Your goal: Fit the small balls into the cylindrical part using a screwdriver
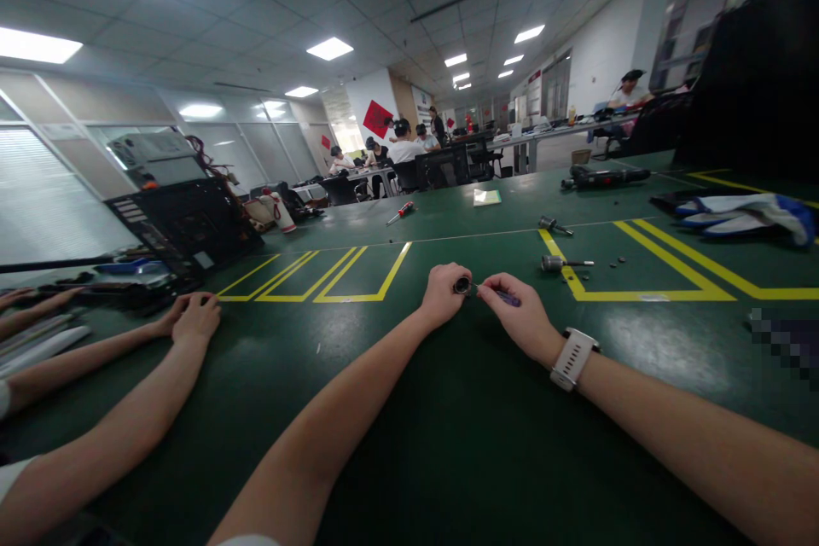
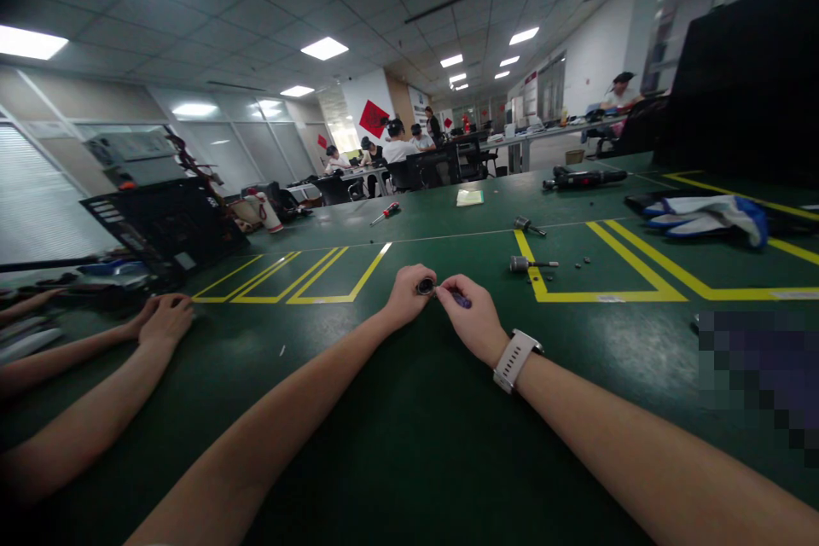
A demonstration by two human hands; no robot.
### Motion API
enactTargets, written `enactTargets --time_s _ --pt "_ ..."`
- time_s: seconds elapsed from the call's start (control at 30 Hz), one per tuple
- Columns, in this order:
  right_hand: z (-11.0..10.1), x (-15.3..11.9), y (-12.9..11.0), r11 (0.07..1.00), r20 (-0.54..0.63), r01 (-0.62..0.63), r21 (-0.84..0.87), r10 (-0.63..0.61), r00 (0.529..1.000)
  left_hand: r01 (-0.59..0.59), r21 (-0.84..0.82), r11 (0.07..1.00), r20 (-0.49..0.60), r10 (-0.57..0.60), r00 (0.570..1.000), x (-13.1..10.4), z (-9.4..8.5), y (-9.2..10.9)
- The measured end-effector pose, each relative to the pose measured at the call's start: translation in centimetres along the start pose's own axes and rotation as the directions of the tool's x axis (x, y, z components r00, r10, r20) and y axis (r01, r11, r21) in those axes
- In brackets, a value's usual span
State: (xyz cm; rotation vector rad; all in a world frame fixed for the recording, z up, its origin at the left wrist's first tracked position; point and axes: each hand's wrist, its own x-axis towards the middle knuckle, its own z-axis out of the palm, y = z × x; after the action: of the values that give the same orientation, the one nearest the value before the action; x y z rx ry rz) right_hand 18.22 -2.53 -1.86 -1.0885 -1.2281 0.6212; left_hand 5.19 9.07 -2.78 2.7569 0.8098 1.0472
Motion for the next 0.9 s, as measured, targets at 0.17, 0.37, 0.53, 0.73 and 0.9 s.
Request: enactTargets --time_s 0.17,0.37,0.53,0.73,0.9 --pt "0.0 0.1 0.2 0.998 -0.013 -0.057 0.033 0.057 0.998 -0.018 0.004 1.0 0.042 0.018 0.999 -0.1 0.0 0.2" --pt "-0.4 0.8 0.8 0.937 0.008 -0.232 0.262 0.238 0.971 -0.058 -0.11 0.992 0.068 0.066 0.996 0.1 0.0 0.1" --pt "-0.7 1.0 0.7 0.86 0.067 -0.339 0.382 0.34 0.938 -0.008 -0.258 0.966 0.031 0.017 0.999 0.0 -0.1 -0.1" --pt "-0.7 0.9 0.3 0.835 0.079 -0.365 0.412 0.366 0.927 0.062 -0.25 0.966 0.043 -0.053 0.998 0.0 -0.1 0.0" --pt "-0.5 0.7 0.2 0.848 0.071 -0.364 0.384 0.366 0.928 -0.013 -0.132 0.991 0.032 0.017 0.999 0.1 0.1 -0.1"
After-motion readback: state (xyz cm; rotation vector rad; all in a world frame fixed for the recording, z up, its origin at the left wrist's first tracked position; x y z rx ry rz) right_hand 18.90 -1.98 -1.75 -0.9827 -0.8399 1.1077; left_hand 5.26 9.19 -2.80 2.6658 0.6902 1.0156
